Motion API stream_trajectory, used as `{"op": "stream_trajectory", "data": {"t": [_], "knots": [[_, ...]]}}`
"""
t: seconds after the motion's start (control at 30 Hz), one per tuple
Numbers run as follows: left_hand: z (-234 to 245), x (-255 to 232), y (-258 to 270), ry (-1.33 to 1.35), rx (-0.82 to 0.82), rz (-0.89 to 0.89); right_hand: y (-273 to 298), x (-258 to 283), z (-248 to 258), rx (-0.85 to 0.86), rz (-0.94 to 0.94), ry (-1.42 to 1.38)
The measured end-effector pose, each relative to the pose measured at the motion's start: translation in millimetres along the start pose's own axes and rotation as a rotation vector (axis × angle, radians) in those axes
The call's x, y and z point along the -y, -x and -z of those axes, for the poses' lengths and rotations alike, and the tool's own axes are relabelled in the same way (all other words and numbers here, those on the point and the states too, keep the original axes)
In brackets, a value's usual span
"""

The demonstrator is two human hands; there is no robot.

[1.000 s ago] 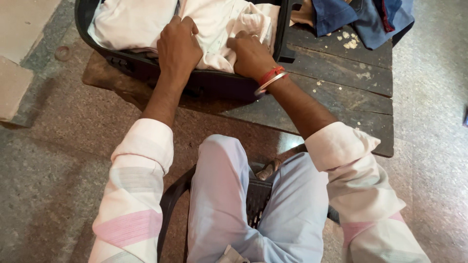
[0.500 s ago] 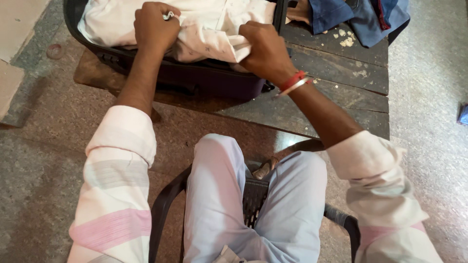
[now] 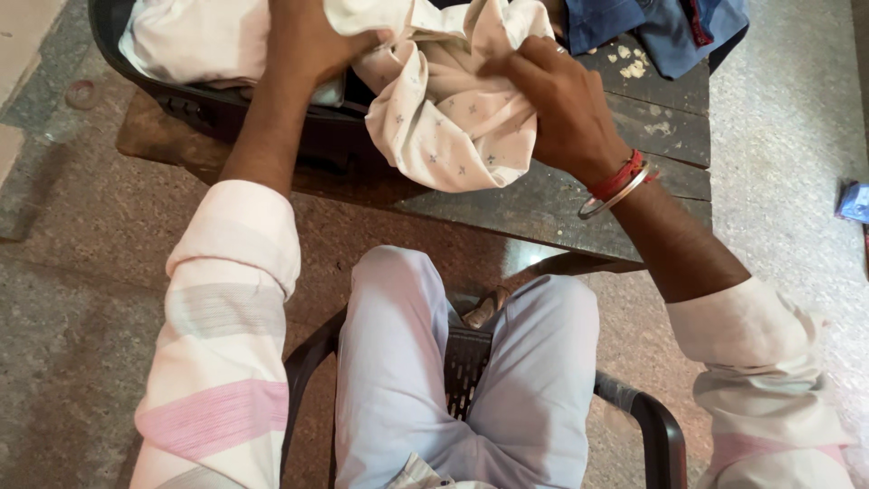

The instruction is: The person unzips a purple suitcase on a wooden bench, opens it to reveal folded clothes, and then picks up and unfolds a yellow t-shirt and a white patterned shirt to rearrange them.

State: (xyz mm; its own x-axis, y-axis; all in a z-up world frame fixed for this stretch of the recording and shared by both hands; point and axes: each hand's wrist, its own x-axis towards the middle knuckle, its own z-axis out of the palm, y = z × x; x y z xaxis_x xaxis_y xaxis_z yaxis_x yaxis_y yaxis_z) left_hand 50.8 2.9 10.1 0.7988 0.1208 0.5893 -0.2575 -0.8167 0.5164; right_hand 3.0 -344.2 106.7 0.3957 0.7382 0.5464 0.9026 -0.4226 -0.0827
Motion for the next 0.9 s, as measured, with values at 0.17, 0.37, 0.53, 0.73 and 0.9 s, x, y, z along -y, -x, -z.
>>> {"op": "stream_trajectory", "data": {"t": [0.17, 0.37, 0.53, 0.73, 0.9], "knots": [[2.3, -22.3, -3.8, -0.074, 0.398, -0.054, 8.6, -7.1, -7.2, 0.013, 0.001, 0.011], [-11.1, -34.6, 18.0, -0.336, 0.395, -0.139, 14.6, -7.0, -13.1, 0.012, 0.018, -0.028], [-10.2, -44.7, 13.2, -0.485, 0.404, -0.211, 17.9, -7.7, -12.7, -0.021, 0.038, -0.035], [-15.5, -14.0, 4.9, -0.065, -0.044, -0.269, 35.4, -12.7, -10.3, 0.035, -0.053, -0.037], [-37.4, 8.2, -0.2, 0.240, 0.037, 0.108, 45.4, -13.0, -15.3, 0.029, -0.074, 0.019]]}}
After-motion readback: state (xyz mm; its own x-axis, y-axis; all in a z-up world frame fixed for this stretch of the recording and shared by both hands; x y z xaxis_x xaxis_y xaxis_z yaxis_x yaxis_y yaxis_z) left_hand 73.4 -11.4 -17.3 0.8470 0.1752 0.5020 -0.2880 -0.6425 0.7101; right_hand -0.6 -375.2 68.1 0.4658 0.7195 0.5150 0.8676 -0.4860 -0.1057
